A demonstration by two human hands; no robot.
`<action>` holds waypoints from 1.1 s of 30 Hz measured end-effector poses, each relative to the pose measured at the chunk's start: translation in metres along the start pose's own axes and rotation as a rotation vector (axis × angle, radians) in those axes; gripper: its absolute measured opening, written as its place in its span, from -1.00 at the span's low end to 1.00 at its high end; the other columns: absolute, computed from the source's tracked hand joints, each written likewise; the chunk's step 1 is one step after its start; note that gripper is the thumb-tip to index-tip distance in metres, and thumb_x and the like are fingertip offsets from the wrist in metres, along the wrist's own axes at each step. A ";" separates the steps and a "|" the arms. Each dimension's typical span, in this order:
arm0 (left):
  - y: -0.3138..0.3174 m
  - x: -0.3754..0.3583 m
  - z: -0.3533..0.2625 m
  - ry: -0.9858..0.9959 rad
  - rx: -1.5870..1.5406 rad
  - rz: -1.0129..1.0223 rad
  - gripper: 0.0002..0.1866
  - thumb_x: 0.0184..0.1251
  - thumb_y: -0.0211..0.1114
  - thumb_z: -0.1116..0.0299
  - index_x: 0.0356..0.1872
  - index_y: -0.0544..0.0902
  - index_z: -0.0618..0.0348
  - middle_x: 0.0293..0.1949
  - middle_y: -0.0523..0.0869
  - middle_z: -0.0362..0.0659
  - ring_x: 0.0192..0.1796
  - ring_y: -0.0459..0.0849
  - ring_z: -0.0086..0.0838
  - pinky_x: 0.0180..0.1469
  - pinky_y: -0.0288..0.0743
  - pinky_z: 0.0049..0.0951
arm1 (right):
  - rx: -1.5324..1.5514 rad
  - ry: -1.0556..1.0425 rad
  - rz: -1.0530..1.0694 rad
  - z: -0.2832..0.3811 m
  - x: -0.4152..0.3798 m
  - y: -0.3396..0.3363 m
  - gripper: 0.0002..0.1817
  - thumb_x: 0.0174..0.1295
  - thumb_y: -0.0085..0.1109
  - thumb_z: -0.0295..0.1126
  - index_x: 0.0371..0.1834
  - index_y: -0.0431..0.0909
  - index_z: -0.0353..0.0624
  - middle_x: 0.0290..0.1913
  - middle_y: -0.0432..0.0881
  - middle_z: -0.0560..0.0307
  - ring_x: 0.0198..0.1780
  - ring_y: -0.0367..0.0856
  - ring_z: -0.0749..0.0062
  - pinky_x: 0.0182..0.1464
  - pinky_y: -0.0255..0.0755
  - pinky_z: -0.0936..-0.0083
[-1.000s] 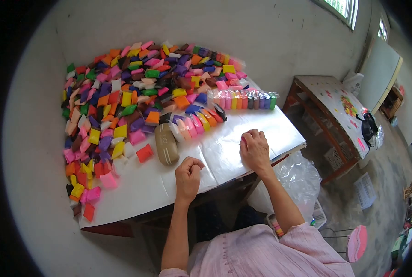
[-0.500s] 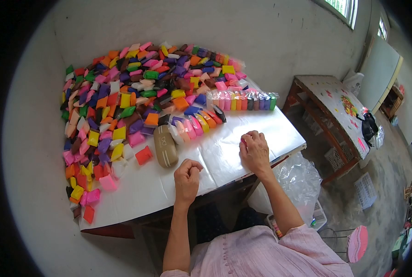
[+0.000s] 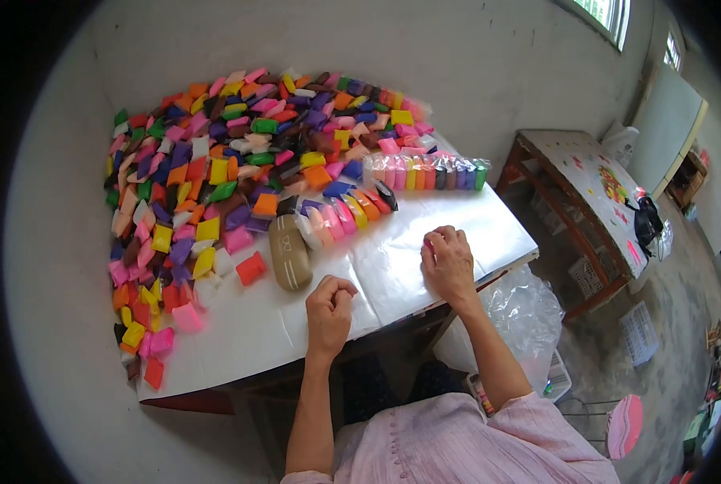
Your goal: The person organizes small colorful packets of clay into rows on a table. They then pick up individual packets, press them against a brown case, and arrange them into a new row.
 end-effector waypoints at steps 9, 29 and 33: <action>0.001 0.000 -0.002 0.006 -0.005 0.002 -0.85 0.19 0.01 0.64 -0.42 0.57 0.38 -0.44 0.56 -0.11 -0.41 0.48 -0.46 -0.31 0.36 -0.46 | 0.002 0.004 0.011 0.000 0.000 0.000 -0.81 0.16 0.21 -0.41 -0.21 0.63 -0.25 -0.07 0.56 -0.02 -0.02 0.49 0.10 0.06 0.39 0.24; 0.001 0.000 0.000 0.018 -0.014 0.000 -0.85 0.20 0.02 0.62 -0.42 0.58 0.38 -0.46 0.56 -0.11 -0.44 0.47 -0.46 -0.35 0.33 -0.46 | -0.015 0.040 0.035 0.000 0.001 -0.001 -0.80 0.17 0.21 -0.42 -0.18 0.66 -0.23 -0.05 0.59 -0.04 -0.01 0.51 0.09 0.09 0.42 0.28; 0.001 0.001 -0.001 0.021 -0.006 0.001 -0.85 0.19 0.02 0.62 -0.42 0.58 0.38 -0.46 0.56 -0.11 -0.44 0.47 -0.47 -0.36 0.33 -0.46 | -0.018 0.047 0.048 0.001 0.000 -0.001 -0.80 0.17 0.21 -0.41 -0.18 0.66 -0.24 -0.05 0.59 -0.03 -0.01 0.51 0.10 0.09 0.42 0.28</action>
Point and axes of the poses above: each hand's wrist, its own x-axis towards the middle knuckle, its own y-axis out of the palm, z = x × y, the point moved 3 cm from there along x, towards the middle knuckle
